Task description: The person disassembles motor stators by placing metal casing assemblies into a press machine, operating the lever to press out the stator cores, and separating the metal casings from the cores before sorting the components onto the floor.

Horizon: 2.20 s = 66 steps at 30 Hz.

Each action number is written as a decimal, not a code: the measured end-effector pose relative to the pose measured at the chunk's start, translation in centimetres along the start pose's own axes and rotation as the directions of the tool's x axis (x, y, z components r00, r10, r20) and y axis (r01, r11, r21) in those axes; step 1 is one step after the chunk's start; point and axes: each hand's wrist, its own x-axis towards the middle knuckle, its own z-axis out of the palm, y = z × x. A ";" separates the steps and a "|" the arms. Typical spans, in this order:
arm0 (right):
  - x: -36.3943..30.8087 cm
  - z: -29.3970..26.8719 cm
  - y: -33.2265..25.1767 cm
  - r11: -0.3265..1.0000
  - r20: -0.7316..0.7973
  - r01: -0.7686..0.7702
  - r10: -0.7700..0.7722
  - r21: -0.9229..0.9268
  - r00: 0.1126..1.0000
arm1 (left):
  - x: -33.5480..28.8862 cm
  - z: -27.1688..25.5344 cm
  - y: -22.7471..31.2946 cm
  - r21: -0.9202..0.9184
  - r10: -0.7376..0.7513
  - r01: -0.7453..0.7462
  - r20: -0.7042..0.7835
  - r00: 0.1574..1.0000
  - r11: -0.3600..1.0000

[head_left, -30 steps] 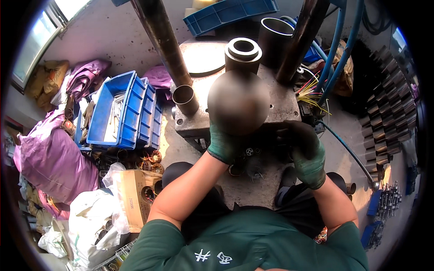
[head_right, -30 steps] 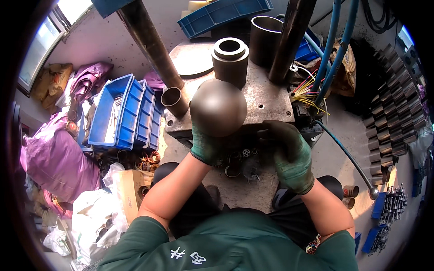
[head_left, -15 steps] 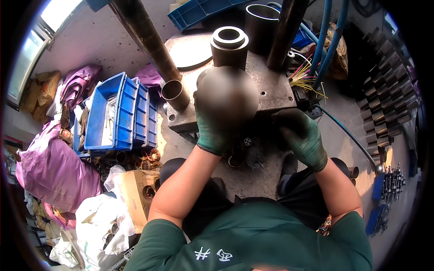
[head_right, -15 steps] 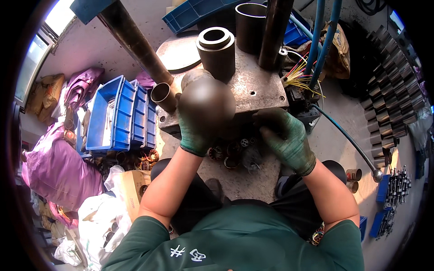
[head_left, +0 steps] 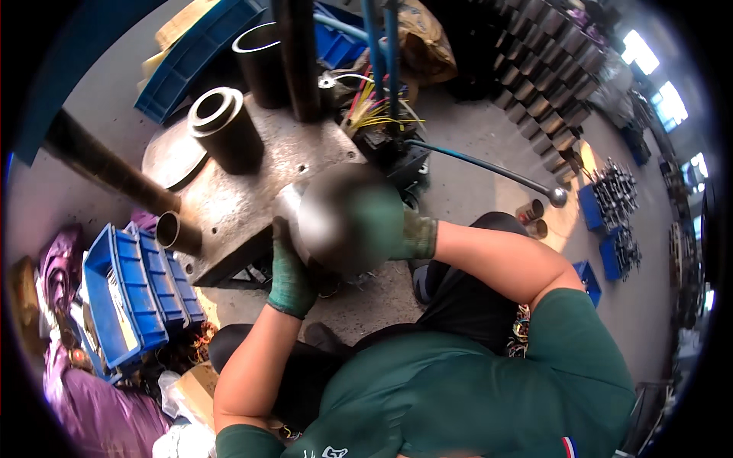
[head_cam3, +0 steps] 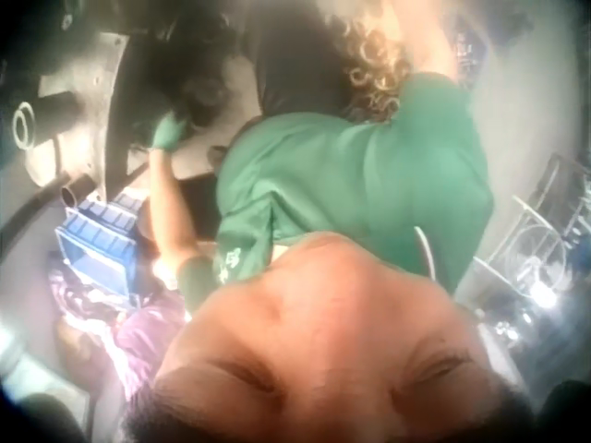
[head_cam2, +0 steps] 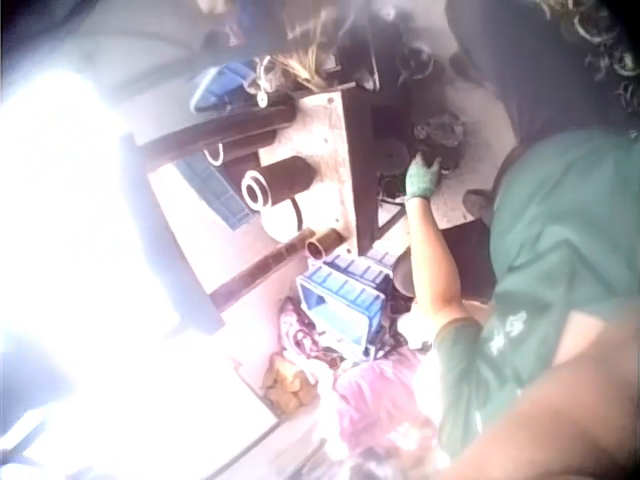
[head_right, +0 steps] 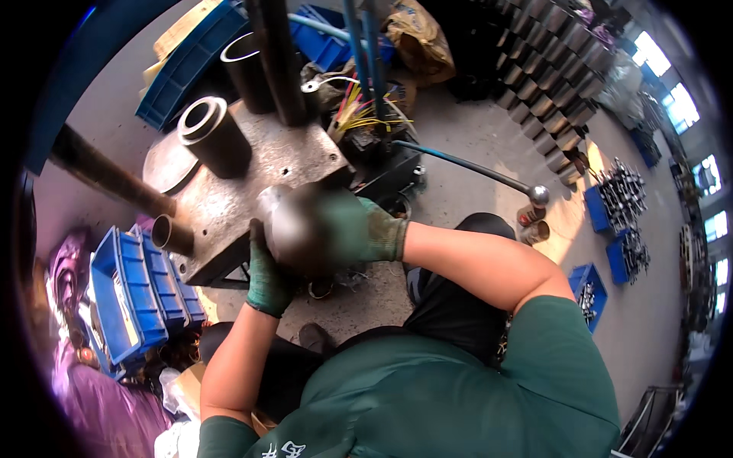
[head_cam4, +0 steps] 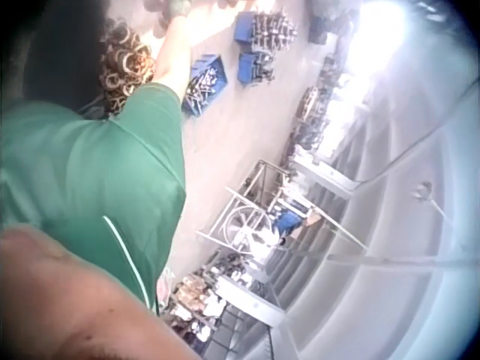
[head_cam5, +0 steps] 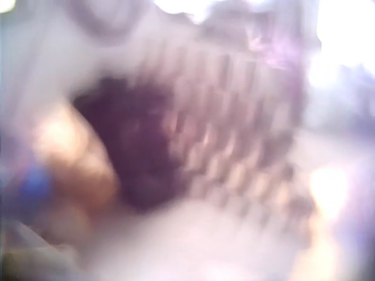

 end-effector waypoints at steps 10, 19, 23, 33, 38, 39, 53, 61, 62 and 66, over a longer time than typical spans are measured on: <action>-7.1 -11.9 4.0 0.555 0.687 -0.826 0.566 0.093 0.457 | 0.2 -1.0 -4.5 0.364 -0.267 0.281 -0.089 0.959 0.888; -34.6 -21.9 9.0 -0.169 0.082 -0.973 0.979 -0.160 -0.184 | -0.1 -3.4 -5.8 0.997 -0.382 -0.027 -0.001 0.924 -0.068; -51.5 -20.3 5.5 -0.440 -0.096 -0.746 0.827 0.500 -0.553 | 0.4 -4.4 -7.8 0.997 -0.517 0.023 -0.058 0.854 -0.073; -62.5 -5.9 7.4 -0.435 0.127 -0.011 0.288 0.900 -0.949 | -4.0 -8.7 -7.8 0.973 -0.442 0.136 -0.207 0.873 -0.188; -69.6 -3.6 9.8 -0.824 -0.075 -0.550 0.562 -0.133 -0.824 | -2.5 -5.2 -9.3 0.969 -0.504 0.127 -0.220 0.835 -0.212; -68.1 -2.4 10.8 -0.877 -0.106 -0.450 0.438 0.169 -0.893 | -2.8 -4.3 -8.7 0.960 -0.513 0.149 -0.253 0.820 -0.236; -66.4 -1.7 17.1 0.232 0.237 0.339 0.378 0.912 -0.895 | -3.6 -8.9 -10.5 0.928 -0.511 0.230 -0.356 0.782 -0.294; -71.8 -1.7 18.5 -0.318 -0.223 -0.495 0.612 0.809 -0.759 | -1.0 -5.9 -11.2 0.984 -0.520 0.090 -0.157 0.839 -0.153; -73.0 -7.9 17.8 -0.324 -0.389 -0.658 0.601 0.680 -0.698 | 1.2 -5.2 -12.7 0.998 -0.500 -0.022 -0.014 0.866 -0.066; -48.7 1.5 20.0 -0.297 0.098 -0.768 0.950 0.568 -0.295 | -2.4 -3.3 -5.5 1.000 -0.140 -0.028 0.027 0.990 -0.002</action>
